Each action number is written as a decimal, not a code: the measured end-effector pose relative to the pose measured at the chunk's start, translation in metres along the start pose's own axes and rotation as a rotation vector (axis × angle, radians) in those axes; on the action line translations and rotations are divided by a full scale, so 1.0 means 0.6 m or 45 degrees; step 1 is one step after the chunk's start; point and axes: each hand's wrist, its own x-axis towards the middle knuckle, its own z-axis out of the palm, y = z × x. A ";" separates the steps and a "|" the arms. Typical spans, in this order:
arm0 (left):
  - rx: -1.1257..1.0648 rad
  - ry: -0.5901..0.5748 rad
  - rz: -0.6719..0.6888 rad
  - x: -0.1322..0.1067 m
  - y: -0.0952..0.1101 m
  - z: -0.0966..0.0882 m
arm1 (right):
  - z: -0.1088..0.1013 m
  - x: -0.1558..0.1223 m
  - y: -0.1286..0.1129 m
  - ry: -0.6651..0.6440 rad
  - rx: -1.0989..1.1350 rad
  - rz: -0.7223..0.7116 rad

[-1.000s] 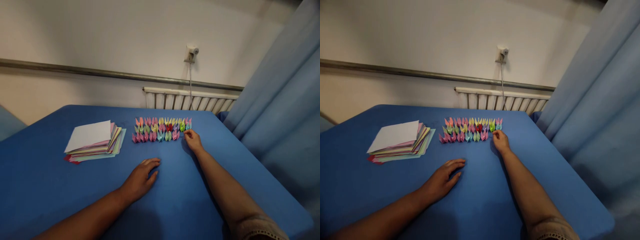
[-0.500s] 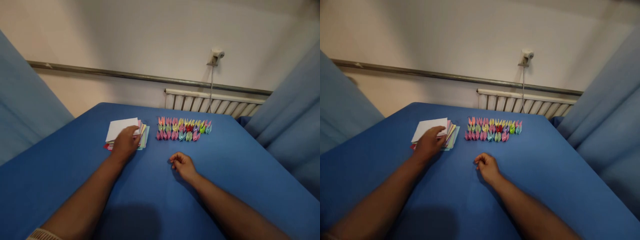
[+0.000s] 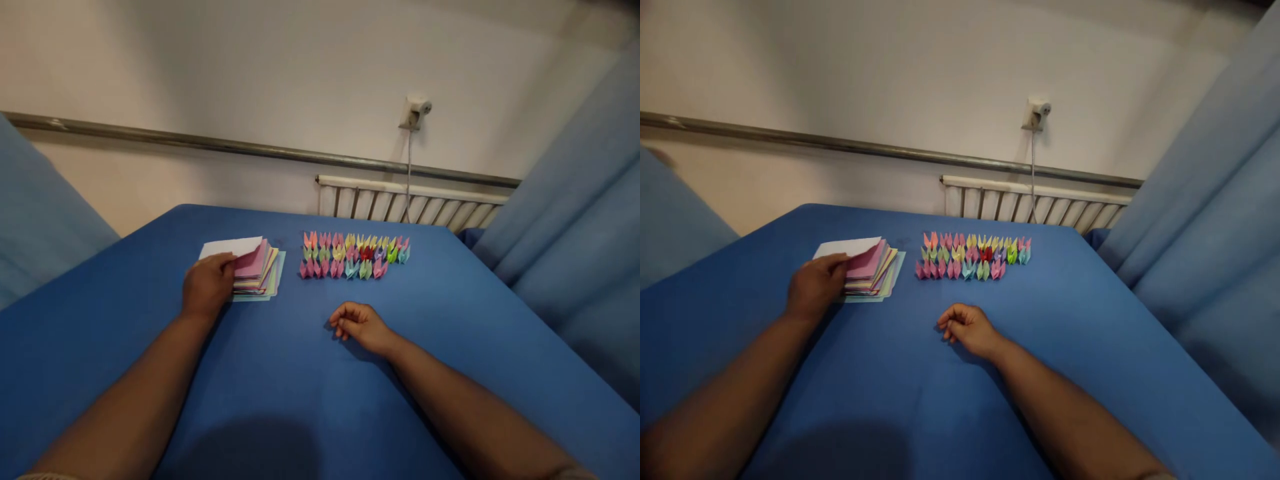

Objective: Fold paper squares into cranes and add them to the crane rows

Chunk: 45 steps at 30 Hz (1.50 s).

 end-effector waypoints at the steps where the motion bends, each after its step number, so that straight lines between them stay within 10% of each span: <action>1: -0.042 0.124 0.063 -0.004 0.013 -0.005 | -0.001 0.001 -0.003 0.010 0.056 -0.004; 5: -0.279 0.379 0.455 -0.049 0.103 -0.014 | -0.010 0.001 -0.024 0.058 0.435 0.035; 10: -0.464 -0.016 1.149 -0.132 0.197 0.010 | -0.050 -0.004 -0.058 0.072 0.751 0.124; 16: -0.482 -0.299 1.295 -0.141 0.204 0.035 | -0.083 -0.005 -0.055 0.111 0.539 0.194; 27: -0.834 -0.320 1.032 -0.131 0.184 0.039 | -0.073 0.002 -0.037 0.181 0.332 0.239; 36: -1.155 -0.803 -0.008 -0.140 0.211 0.032 | -0.088 0.008 -0.037 -0.038 0.175 0.273; 45: -1.183 -0.713 -0.249 -0.134 0.219 0.016 | -0.089 0.010 -0.042 0.065 0.417 0.096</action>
